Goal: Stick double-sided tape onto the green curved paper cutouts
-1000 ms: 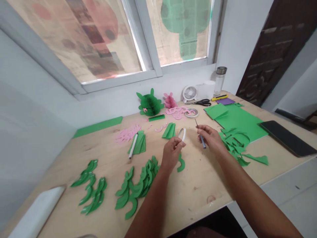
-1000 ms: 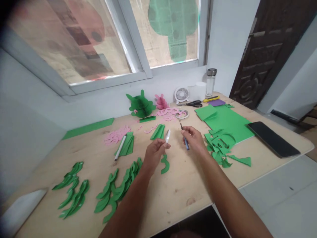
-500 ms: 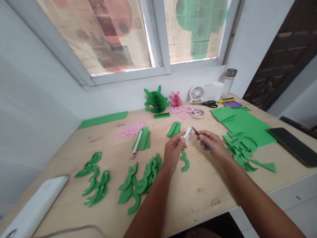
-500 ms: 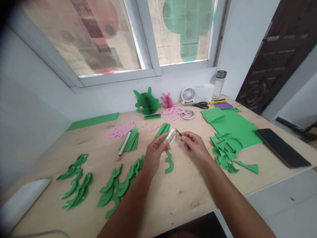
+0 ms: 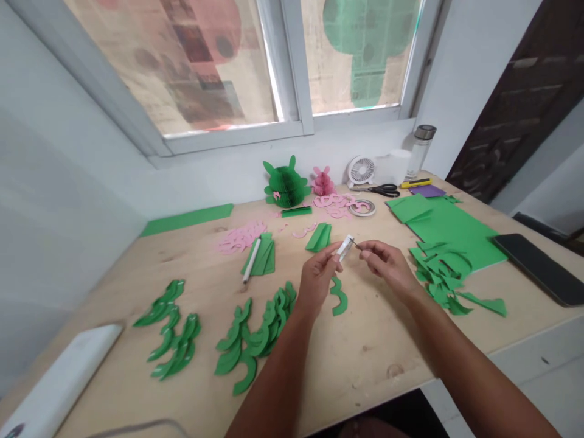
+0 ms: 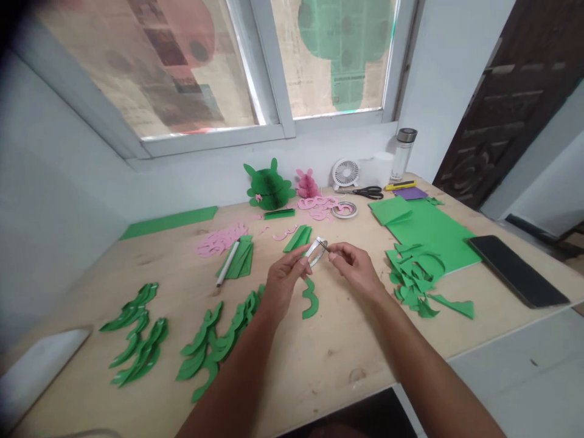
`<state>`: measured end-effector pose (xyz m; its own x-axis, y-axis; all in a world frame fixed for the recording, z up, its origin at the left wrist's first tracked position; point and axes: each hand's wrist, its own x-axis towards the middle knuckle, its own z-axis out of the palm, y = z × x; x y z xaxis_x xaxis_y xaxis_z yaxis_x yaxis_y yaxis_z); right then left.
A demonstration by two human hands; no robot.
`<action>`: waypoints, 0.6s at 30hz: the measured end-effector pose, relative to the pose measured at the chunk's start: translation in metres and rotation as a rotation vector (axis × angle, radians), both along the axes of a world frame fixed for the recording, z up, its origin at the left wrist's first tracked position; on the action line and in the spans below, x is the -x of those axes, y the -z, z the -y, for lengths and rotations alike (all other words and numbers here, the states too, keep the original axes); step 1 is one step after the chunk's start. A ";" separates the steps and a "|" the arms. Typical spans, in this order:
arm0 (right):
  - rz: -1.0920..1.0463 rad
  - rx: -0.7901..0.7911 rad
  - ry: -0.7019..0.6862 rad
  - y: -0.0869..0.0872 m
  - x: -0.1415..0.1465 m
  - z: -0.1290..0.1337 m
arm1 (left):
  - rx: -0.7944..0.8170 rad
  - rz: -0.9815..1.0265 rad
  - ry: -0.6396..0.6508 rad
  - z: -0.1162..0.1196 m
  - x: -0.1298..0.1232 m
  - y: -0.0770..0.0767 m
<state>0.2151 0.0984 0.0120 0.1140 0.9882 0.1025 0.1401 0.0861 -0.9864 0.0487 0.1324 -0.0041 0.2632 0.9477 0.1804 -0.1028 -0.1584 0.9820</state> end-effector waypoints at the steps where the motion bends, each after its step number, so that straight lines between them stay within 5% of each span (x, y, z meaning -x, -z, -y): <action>1: -0.001 0.003 0.003 -0.001 0.000 0.000 | -0.002 -0.010 0.004 0.000 0.000 0.000; 18: 0.019 0.018 0.000 0.001 0.002 -0.001 | 0.035 -0.011 0.035 0.000 0.001 0.002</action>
